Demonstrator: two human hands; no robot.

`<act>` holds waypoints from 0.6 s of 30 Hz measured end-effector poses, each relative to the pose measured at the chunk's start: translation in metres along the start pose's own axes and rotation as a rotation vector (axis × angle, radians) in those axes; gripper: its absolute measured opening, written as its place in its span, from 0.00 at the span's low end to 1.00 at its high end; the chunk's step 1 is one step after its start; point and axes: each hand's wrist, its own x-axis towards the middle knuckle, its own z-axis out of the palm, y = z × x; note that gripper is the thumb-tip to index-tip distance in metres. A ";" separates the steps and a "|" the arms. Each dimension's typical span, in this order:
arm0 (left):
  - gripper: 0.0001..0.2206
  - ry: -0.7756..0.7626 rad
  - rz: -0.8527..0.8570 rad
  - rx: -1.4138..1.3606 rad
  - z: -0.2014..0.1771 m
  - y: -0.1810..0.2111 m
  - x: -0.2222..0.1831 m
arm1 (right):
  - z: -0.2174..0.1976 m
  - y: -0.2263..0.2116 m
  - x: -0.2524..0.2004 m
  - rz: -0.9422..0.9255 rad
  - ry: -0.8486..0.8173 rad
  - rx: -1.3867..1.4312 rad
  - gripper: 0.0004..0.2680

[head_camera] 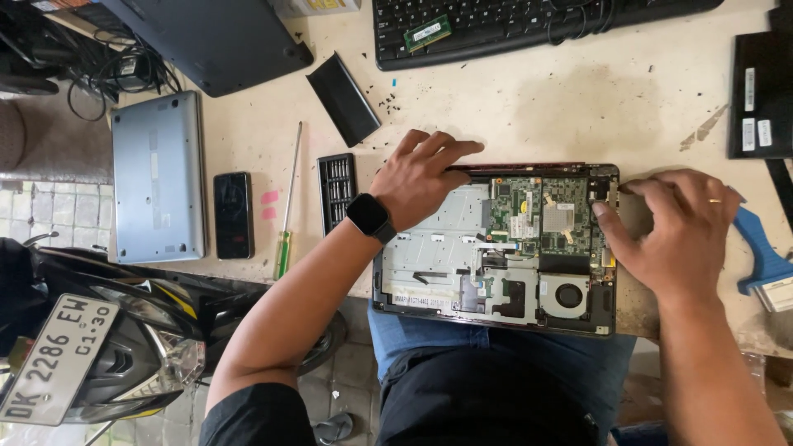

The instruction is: The person is unscrewing internal components and disconnecting ribbon cables from a laptop motherboard during a repair process.

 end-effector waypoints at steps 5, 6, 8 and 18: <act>0.06 0.041 0.005 0.015 0.000 -0.002 0.000 | -0.004 -0.003 0.003 0.000 0.029 -0.004 0.17; 0.07 0.057 0.005 0.016 -0.001 -0.001 -0.001 | -0.004 -0.003 0.002 -0.002 0.026 0.005 0.17; 0.06 0.059 -0.016 0.002 -0.001 0.000 0.001 | -0.004 -0.003 0.002 -0.007 0.032 0.008 0.16; 0.09 0.178 -0.056 -0.030 0.007 -0.001 -0.003 | -0.004 -0.003 0.003 -0.004 0.029 0.028 0.17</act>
